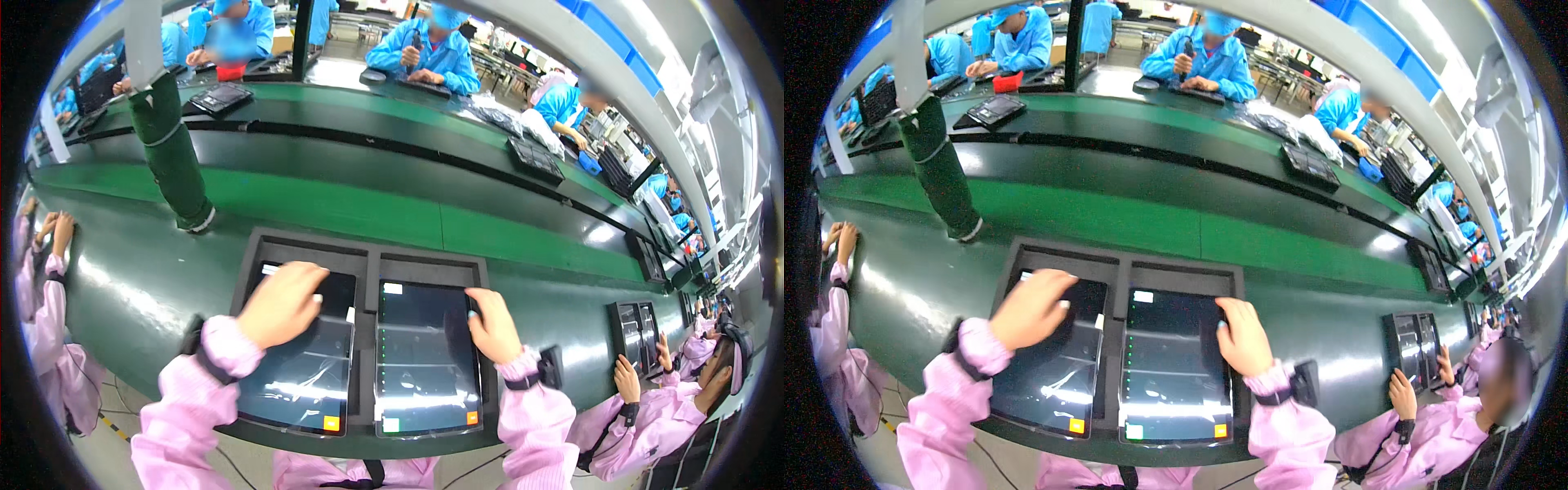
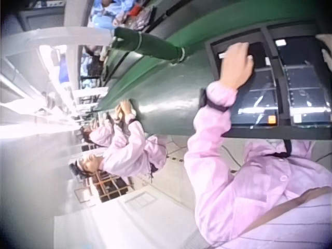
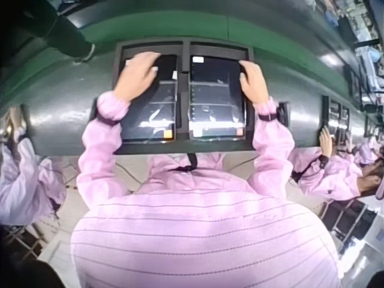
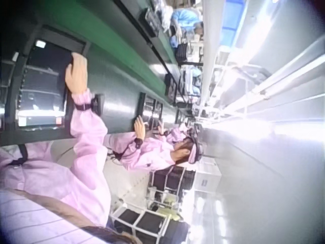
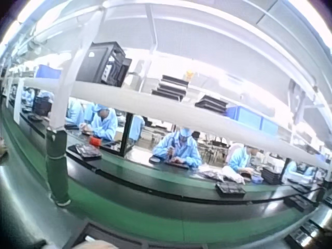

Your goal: Inspecting and testing tablet computers on an electronics assembly line using diagnostic software.

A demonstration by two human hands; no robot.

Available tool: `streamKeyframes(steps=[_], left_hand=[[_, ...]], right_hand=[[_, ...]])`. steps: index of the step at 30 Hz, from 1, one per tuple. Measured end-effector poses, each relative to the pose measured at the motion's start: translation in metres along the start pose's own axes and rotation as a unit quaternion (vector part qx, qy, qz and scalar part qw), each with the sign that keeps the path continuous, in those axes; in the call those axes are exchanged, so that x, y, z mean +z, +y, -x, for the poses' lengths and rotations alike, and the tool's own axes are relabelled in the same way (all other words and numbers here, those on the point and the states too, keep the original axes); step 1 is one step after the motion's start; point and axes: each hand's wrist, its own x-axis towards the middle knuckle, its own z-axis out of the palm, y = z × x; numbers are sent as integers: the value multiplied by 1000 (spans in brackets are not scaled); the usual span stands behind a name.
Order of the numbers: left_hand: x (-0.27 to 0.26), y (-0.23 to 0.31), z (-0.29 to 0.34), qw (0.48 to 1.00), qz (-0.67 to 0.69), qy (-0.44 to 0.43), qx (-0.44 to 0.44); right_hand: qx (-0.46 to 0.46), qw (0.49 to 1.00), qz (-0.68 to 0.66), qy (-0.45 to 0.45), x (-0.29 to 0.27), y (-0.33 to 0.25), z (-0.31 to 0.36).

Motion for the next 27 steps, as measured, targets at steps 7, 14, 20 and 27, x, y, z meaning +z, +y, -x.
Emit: streamKeyframes(steps=[7, 14, 20, 27], left_hand=[[73, -12, -26, 997, -68, 24, 35], [76, -4, -29, 993, -112, 27, -4], [72, -2, -34, 985, -170, 29, -4], [59, -8, -28, 995, -96, 1, -31]], right_hand=[[4, 989, 145, 10, 55, 26, -26], [-13, 985, 172, 8, 52, 23, -27], [-3, 984, 180, -5, 53, 23, -28], [7, 992, 126, 15, 50, 22, -32]])
